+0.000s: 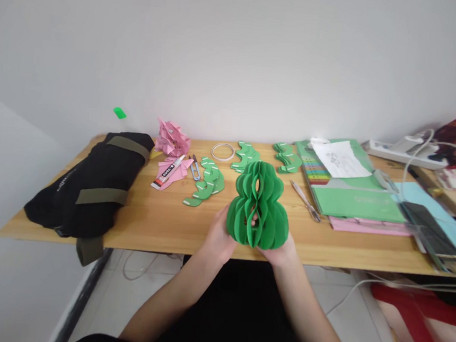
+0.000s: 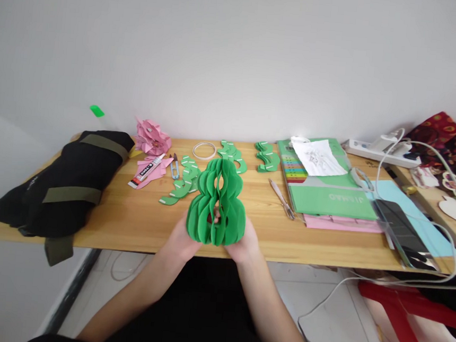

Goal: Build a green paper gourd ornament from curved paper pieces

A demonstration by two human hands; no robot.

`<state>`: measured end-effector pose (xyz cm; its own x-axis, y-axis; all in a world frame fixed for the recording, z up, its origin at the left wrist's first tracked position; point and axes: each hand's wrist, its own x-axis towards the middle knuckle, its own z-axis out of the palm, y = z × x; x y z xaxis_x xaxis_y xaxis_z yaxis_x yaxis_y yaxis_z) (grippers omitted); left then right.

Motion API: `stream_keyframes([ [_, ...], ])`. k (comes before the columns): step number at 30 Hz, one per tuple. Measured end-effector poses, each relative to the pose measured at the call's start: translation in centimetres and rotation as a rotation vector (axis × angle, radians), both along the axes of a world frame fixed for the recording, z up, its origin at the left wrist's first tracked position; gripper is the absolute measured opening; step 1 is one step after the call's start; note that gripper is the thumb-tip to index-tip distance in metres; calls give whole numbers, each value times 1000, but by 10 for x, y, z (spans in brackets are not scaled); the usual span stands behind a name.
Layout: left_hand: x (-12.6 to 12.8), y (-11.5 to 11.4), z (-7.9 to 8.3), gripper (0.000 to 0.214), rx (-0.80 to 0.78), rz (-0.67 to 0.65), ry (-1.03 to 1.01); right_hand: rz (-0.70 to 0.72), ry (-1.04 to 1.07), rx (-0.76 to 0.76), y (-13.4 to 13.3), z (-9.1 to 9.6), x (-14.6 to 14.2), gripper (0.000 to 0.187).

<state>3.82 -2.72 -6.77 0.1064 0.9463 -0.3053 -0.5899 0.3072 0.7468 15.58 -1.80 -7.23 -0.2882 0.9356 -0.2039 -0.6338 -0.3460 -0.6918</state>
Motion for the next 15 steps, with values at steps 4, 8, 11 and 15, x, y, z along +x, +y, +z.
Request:
stream_keyframes([
  [4, 2, 0, 0, 24, -30, 29, -40, 8, 28, -44, 0, -1, -2, 17],
  [8, 4, -1, 2, 17, -10, 64, -68, 10, 61, -85, 0, 0, -4, 16],
  [11, 5, -1, 2, 16, -1, 91, -79, 20, 73, -101, 0, -3, -5, 11],
  [15, 6, 1, -2, 19, -15, 109, -70, 14, 78, -109, 1, -12, -4, 6],
])
